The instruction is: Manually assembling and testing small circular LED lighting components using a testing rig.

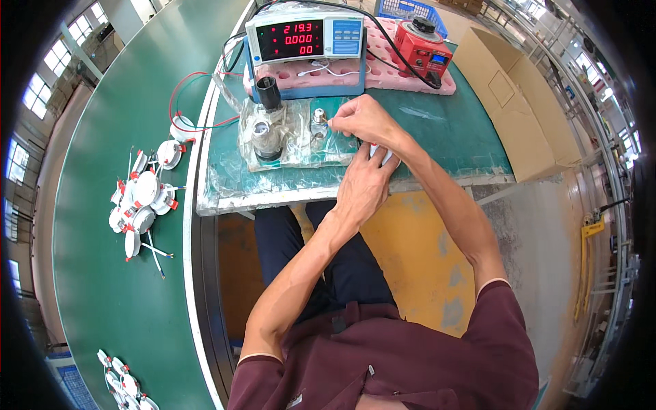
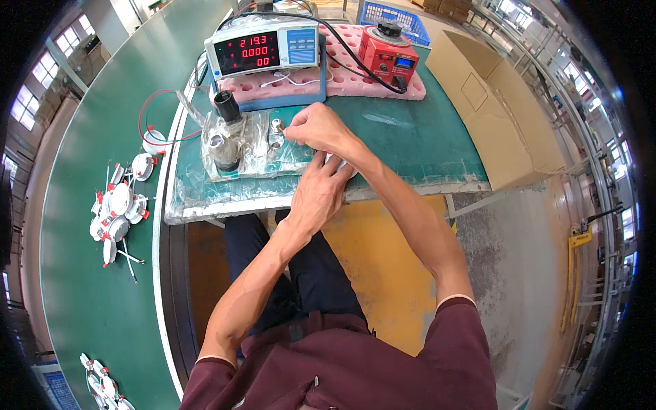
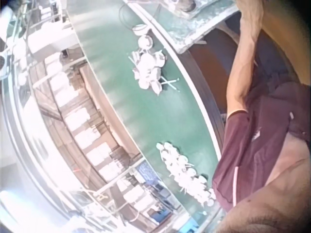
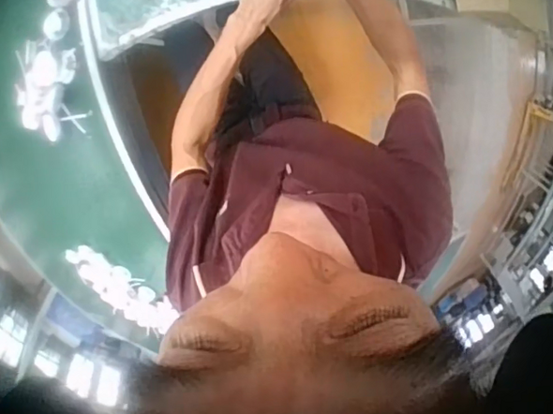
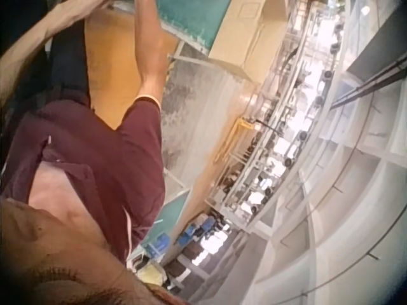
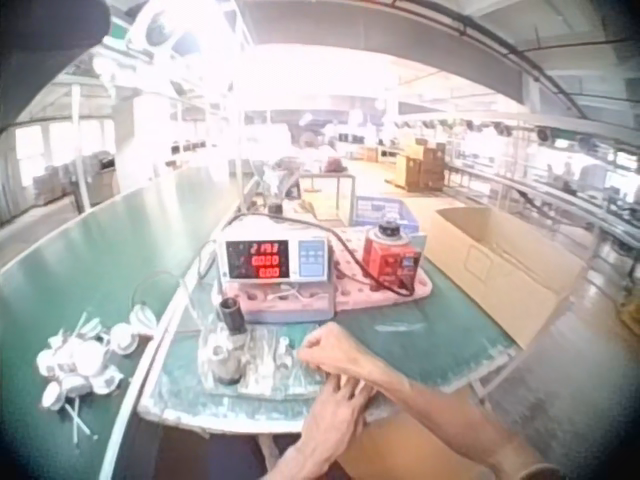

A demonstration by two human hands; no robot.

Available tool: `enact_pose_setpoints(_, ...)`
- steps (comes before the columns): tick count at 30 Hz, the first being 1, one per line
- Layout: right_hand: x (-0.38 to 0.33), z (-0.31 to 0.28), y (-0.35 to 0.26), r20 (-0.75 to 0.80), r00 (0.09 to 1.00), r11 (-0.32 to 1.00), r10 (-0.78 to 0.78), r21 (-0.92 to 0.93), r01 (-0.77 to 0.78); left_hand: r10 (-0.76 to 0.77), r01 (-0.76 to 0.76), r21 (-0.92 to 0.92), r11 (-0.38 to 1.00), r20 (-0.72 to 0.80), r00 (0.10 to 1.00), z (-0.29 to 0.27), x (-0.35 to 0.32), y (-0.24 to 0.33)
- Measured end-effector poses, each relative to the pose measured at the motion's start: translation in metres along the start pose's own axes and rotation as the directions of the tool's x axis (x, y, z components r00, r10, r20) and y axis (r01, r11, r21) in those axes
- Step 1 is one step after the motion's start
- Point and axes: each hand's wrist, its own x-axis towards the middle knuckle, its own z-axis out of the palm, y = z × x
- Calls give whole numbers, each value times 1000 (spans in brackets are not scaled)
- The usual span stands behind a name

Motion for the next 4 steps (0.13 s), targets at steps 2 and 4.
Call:
enact_pose_setpoints(2,3,0,6,-37,998,999,-43,-14,43,-1,1,7,1000,5,1000,1,0,1)
enact_pose_setpoints(4,5,-2,9,-22,999,998,-39,-42,38,5,-5,2,1000,12,1000,2,0,-1)
